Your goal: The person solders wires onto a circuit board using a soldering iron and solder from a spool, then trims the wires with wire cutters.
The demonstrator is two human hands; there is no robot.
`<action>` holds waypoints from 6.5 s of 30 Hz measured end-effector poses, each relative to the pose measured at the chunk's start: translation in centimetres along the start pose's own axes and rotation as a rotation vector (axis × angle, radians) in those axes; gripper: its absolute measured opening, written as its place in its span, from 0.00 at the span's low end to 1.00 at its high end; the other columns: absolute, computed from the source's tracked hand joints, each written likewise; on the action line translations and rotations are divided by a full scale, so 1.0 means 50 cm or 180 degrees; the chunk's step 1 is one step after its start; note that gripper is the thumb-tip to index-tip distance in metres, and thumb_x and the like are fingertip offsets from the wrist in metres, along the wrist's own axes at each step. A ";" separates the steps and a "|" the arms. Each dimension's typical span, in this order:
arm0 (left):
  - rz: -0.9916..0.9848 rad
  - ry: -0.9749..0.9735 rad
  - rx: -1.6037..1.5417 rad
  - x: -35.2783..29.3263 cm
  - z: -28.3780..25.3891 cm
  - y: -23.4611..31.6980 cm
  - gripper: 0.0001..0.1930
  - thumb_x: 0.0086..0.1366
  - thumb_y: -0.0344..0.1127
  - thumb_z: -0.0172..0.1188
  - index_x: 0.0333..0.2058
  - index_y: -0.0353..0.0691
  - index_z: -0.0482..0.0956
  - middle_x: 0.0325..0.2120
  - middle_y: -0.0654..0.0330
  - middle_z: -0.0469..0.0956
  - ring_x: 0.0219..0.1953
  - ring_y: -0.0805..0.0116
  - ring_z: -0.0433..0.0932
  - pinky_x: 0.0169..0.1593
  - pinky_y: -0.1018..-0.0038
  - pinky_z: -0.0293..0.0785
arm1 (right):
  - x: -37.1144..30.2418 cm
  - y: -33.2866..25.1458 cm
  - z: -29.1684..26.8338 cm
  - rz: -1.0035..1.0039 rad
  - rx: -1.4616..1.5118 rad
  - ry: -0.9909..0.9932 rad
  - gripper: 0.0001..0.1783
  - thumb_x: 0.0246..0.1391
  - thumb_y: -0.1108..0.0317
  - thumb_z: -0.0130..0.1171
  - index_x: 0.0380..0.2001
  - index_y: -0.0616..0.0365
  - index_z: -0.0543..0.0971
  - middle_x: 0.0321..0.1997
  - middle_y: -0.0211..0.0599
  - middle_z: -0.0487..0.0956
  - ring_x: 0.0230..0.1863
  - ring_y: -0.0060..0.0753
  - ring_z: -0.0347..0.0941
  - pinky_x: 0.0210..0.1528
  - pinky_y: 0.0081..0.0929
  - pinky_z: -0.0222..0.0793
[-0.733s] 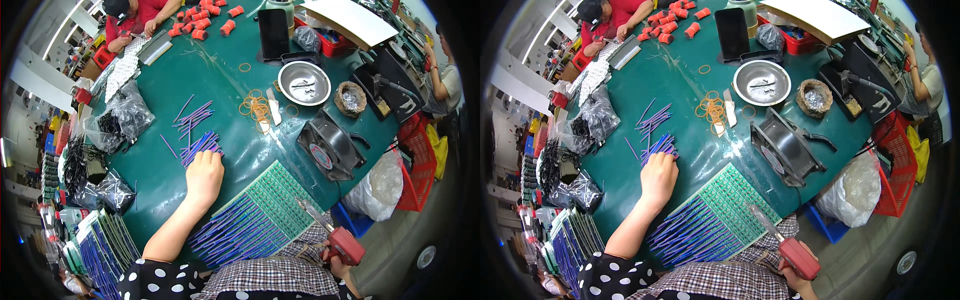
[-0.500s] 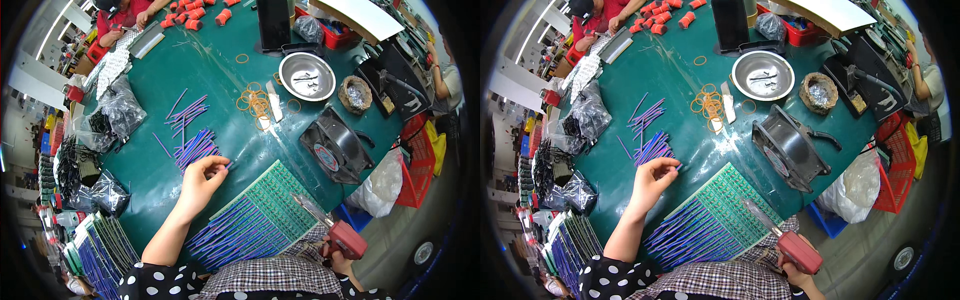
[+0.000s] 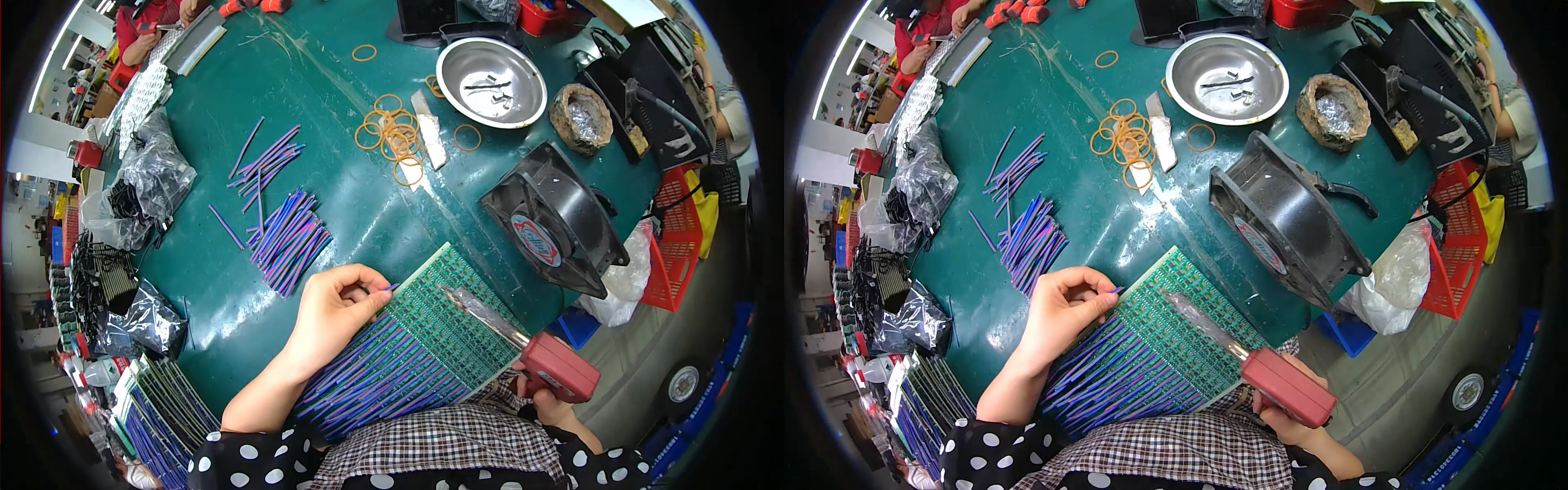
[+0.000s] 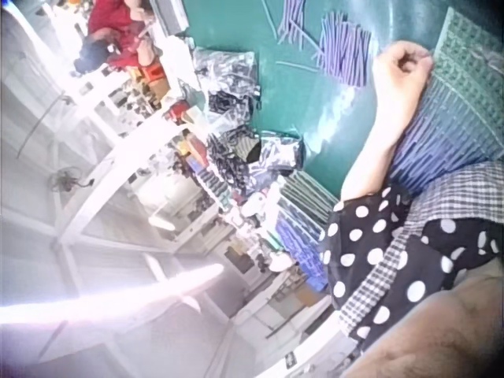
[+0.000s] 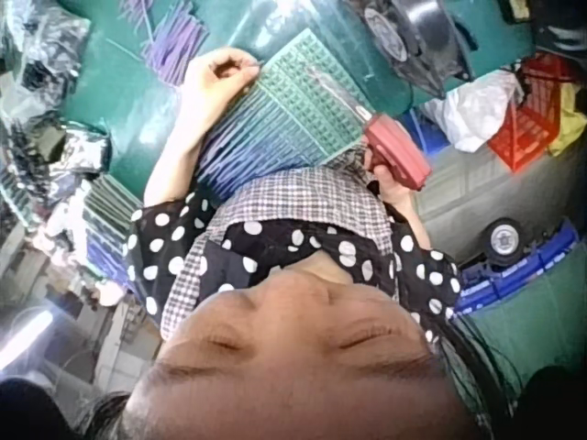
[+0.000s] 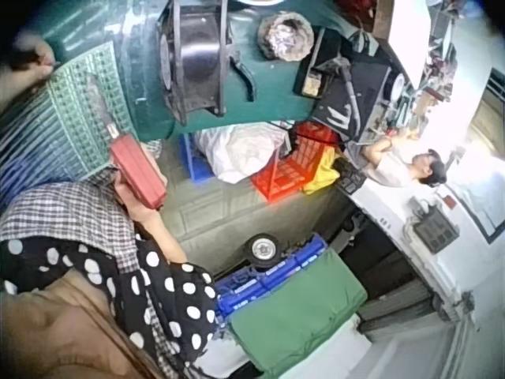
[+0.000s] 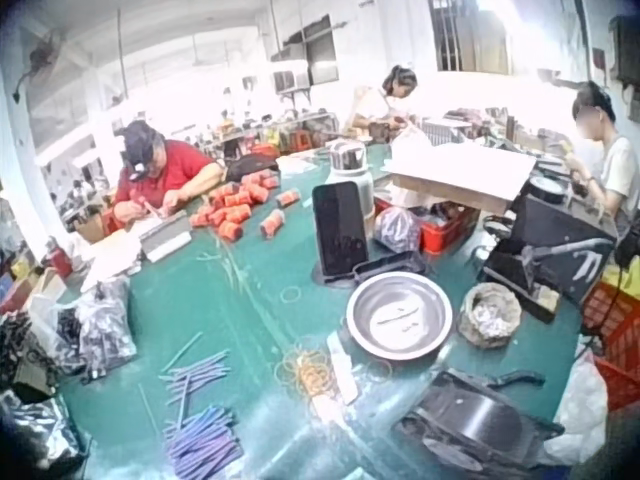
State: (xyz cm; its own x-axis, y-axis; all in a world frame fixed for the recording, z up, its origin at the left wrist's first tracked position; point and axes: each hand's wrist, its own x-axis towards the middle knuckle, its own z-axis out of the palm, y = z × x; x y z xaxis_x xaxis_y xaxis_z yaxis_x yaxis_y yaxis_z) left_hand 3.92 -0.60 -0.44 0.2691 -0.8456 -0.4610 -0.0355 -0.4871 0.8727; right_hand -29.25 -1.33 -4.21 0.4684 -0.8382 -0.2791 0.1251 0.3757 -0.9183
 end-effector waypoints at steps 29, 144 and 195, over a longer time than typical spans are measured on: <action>0.2899 0.0666 0.3487 -0.028 0.061 -0.041 0.19 0.43 0.24 0.58 0.38 0.27 0.78 0.31 0.53 0.73 0.29 0.62 0.74 0.31 0.73 0.73 | 0.036 -0.005 0.010 -0.0514 -0.1716 -0.0667 0.41 0.43 0.56 0.69 0.55 0.71 0.66 0.24 0.29 0.79 0.23 0.24 0.77 0.27 0.20 0.71; 0.2797 0.0151 0.3054 -0.050 0.057 0.000 0.15 0.47 0.25 0.59 0.37 0.31 0.77 0.30 0.58 0.74 0.29 0.65 0.75 0.30 0.75 0.73 | -0.012 0.021 0.006 -0.0297 -0.1813 0.0308 0.36 0.32 0.70 0.69 0.49 0.70 0.71 0.31 0.39 0.81 0.28 0.34 0.79 0.31 0.26 0.74; 0.3319 0.0481 0.5091 -0.041 0.094 -0.030 0.14 0.47 0.24 0.59 0.35 0.26 0.77 0.28 0.53 0.73 0.28 0.66 0.75 0.28 0.80 0.72 | 0.004 0.004 -0.024 -0.0739 -0.2176 -0.0626 0.39 0.39 0.54 0.72 0.48 0.72 0.71 0.34 0.42 0.80 0.29 0.36 0.79 0.30 0.26 0.75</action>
State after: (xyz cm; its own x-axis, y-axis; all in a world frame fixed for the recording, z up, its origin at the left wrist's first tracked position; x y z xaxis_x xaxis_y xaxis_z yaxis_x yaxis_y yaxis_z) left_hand -1.08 0.84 -1.55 -0.3750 -0.9125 0.1637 -0.9144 0.3349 -0.2275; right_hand -30.19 -1.90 -4.80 0.6519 -0.7559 -0.0602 -0.3015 -0.1855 -0.9352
